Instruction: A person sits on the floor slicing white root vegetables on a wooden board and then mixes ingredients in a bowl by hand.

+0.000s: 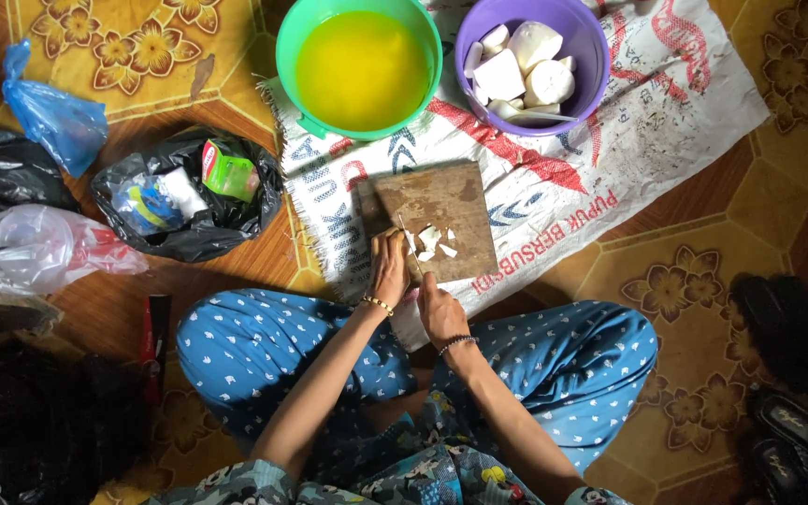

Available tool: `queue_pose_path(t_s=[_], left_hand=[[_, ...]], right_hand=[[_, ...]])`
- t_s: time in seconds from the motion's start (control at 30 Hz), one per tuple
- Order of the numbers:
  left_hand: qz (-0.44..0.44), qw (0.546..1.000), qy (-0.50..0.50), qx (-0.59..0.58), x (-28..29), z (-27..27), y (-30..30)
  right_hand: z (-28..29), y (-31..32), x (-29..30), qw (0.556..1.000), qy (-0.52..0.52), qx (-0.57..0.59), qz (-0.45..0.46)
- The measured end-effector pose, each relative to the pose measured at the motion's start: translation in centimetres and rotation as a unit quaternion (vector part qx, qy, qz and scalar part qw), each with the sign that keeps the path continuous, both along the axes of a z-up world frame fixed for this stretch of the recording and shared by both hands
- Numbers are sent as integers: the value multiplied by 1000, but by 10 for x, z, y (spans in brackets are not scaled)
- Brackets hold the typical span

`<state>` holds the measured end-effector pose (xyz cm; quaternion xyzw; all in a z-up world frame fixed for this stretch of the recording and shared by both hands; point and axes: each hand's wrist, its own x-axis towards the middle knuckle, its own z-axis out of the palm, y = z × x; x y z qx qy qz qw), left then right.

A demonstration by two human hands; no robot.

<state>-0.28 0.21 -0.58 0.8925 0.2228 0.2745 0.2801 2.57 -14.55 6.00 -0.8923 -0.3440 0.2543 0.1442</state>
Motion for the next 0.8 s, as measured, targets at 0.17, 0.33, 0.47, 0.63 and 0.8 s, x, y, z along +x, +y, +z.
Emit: queue_pose_path(t_s=[0.17, 0.33, 0.47, 0.63, 0.8], left_hand=[[15, 1000, 13, 1, 7, -42, 0], [11, 1000, -6, -4, 6, -7, 1], [24, 1000, -2, 10, 3, 6, -2], [23, 1000, -9, 12, 3, 16, -2], [10, 1000, -17, -1, 7, 13, -4]], right_hand=[[-2, -16, -12, 999, 27, -32, -21], [-13, 6, 2, 1000, 13, -12, -4], [-21, 5, 7, 1000, 11, -3, -18], [-24, -11, -8, 999, -16, -34, -10], [-44, -2, 4, 999, 11, -40, -19]])
